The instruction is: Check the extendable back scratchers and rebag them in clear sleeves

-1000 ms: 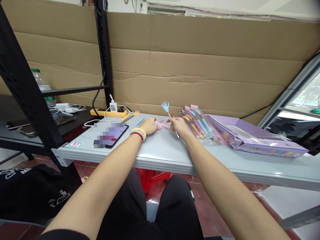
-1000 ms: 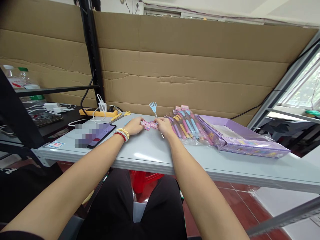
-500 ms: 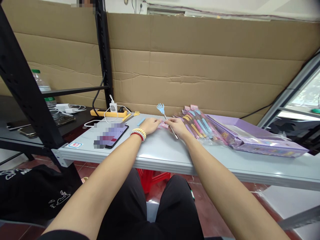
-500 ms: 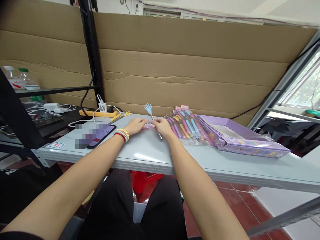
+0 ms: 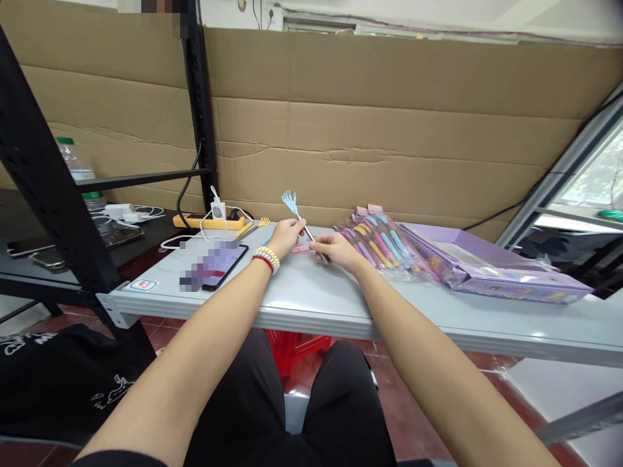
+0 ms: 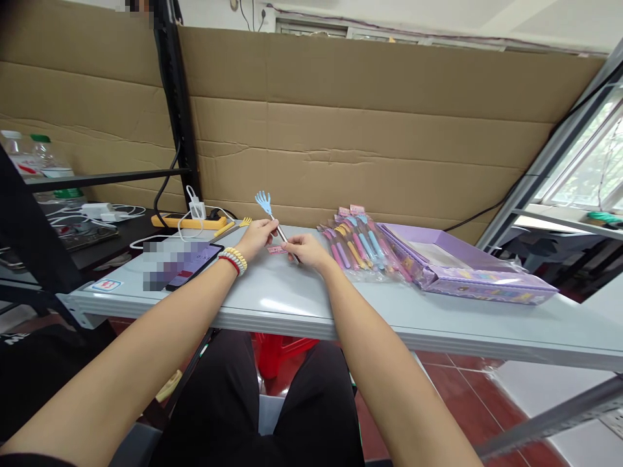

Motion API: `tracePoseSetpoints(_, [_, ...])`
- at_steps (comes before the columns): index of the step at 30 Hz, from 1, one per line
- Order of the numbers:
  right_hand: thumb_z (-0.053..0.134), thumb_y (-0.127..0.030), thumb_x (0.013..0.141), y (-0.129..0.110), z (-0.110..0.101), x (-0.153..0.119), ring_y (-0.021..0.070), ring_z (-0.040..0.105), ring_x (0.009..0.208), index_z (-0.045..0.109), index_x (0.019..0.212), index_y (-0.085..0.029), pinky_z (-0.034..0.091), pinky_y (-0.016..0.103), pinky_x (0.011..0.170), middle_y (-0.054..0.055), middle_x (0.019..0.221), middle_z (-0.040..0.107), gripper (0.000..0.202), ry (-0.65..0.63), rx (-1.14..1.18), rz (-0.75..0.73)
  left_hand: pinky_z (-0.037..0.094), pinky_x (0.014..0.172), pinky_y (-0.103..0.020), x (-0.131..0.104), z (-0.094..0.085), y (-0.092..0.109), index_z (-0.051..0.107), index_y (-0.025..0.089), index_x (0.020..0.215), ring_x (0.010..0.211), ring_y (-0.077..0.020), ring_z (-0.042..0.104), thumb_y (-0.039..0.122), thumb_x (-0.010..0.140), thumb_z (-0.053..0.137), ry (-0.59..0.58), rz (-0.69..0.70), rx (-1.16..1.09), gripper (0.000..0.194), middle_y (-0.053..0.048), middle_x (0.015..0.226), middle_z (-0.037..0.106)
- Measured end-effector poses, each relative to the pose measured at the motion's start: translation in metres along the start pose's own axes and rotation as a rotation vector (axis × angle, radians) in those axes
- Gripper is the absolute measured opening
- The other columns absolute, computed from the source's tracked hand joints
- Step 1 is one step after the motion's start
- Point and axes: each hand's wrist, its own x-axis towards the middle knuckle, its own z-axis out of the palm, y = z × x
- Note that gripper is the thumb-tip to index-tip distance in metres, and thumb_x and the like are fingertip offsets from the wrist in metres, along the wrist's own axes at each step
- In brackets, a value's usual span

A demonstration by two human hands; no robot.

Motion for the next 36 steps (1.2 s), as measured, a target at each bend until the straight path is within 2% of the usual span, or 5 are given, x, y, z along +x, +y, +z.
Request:
tracePoseSetpoints(11, [0.074,-0.054,0.061,0.002,-0.002,-0.001,0.0067,0.044,0.042,0.057,0.063,-0.015,0.029,0.021,0.041,0.000,0.051,0.056,0.043,-0.097,-0.026,0.039,0.037,0.046,-0.023,0.007,-0.003,-0.004,0.043,0.019,0.062,0.039,-0.0068,0.044,0.032,0.091,0.039,0.152,-0.055,-0.143,0.032,0.001,0.056,0.054])
tracePoseSetpoints(23, [0.072,-0.052,0.063,-0.010,0.004,-0.007,0.0063,0.038,0.038,0.053,0.050,-0.016,0.025,0.022,0.040,-0.003,0.040,0.045,0.043,-0.066,-0.022,0.016,0.041,0.051,-0.022,-0.005,-0.002,0.004,0.068,0.013,0.092,0.053,-0.0079,0.052,0.045,0.086,0.055,-0.151,0.066,-0.115,0.035,-0.005,0.078,0.068])
tracePoseSetpoints(27, [0.071,-0.040,0.063,-0.008,0.002,-0.003,0.0043,0.028,0.035,0.051,0.051,-0.017,0.018,0.022,0.038,-0.008,0.037,0.033,0.033,0.012,0.082,0.049,0.047,0.066,-0.026,-0.006,0.000,0.002,0.069,0.014,0.091,0.071,-0.0140,0.060,0.043,0.091,0.043,-0.189,0.156,0.146,0.039,-0.007,0.085,0.069])
tracePoseSetpoints(30, [0.070,-0.039,0.064,-0.007,0.000,0.000,0.0043,0.028,0.035,0.051,0.053,-0.017,0.018,0.021,0.037,-0.007,0.039,0.034,0.032,0.134,0.147,0.054,0.046,0.083,-0.033,-0.005,-0.003,-0.004,0.067,0.015,0.104,0.094,-0.0225,0.061,0.039,0.090,0.043,0.008,0.196,0.522,0.036,-0.011,0.100,0.068])
tracePoseSetpoints(36, [0.079,-0.045,0.054,-0.004,-0.004,0.004,0.0047,0.031,0.036,0.041,0.052,-0.020,0.024,0.021,0.036,-0.008,0.040,0.034,0.046,0.346,0.325,-0.060,0.043,0.095,-0.040,-0.007,-0.016,-0.012,0.062,0.012,0.116,0.117,-0.0311,0.051,0.026,0.083,0.051,0.251,-0.049,1.119,0.037,-0.020,0.118,0.058])
